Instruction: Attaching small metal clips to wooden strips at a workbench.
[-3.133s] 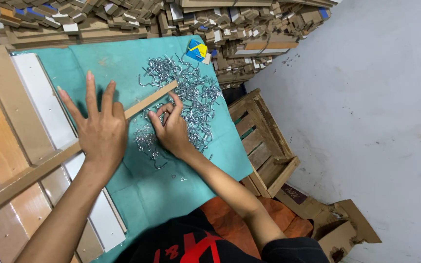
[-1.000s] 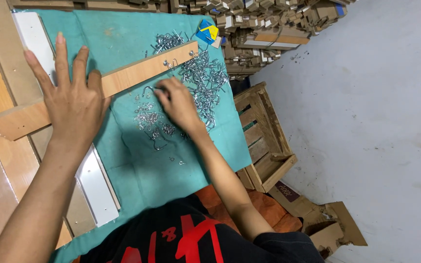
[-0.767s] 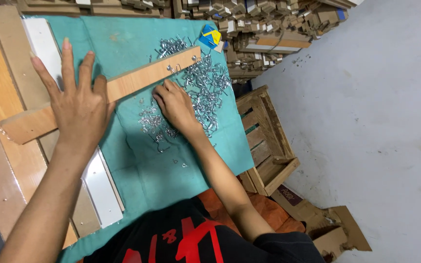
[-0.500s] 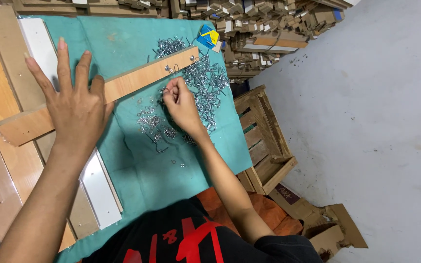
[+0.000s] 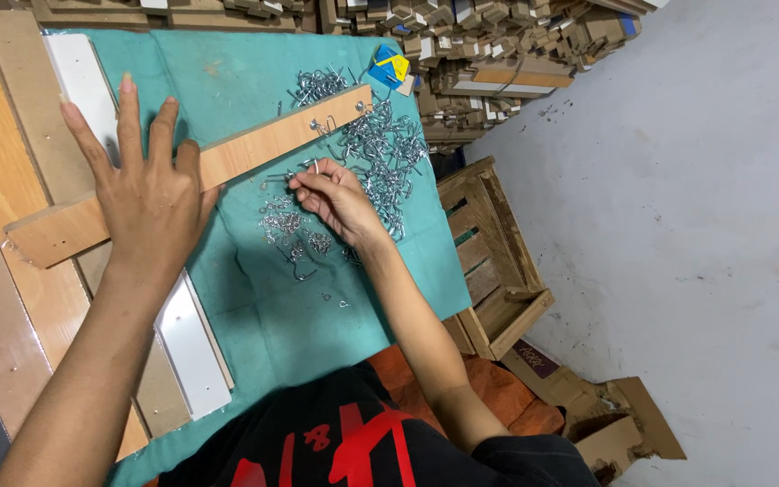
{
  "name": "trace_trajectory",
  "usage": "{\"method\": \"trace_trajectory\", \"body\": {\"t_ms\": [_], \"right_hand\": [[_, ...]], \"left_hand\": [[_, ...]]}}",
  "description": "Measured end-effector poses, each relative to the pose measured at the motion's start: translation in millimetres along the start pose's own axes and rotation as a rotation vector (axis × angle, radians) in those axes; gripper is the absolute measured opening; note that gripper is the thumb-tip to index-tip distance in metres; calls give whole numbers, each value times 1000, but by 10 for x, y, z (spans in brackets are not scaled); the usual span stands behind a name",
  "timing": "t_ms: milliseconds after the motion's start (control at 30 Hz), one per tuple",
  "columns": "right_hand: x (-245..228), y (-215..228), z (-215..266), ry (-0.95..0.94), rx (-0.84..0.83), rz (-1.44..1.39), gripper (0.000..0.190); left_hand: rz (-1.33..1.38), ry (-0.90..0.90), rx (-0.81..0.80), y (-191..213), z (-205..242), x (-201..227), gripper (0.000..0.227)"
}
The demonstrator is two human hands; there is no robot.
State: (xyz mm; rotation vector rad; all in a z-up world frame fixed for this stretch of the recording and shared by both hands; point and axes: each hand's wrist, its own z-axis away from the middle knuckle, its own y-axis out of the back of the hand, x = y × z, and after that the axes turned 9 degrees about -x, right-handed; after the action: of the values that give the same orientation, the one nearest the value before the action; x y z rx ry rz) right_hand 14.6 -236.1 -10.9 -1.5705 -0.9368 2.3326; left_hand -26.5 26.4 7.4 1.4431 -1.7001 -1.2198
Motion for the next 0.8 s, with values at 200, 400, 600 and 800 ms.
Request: {"method": "trace_trajectory", "body": {"t_ms": [200,400,600,800], "right_hand": [[-6,-3,1,48,-71,594,16],[-234,-364,128,19,268,1440,31],[-361,182,-212,163,634,1021,57],[-358,378,-278,187,433,1160,14]], "left_hand": [[60,-5,9,69,14,23,52],[83,-39,26,32,37,-16,44],[51,-43,16,32,49,-22,50],[77,-9,-15,93,70,-15,55]]}}
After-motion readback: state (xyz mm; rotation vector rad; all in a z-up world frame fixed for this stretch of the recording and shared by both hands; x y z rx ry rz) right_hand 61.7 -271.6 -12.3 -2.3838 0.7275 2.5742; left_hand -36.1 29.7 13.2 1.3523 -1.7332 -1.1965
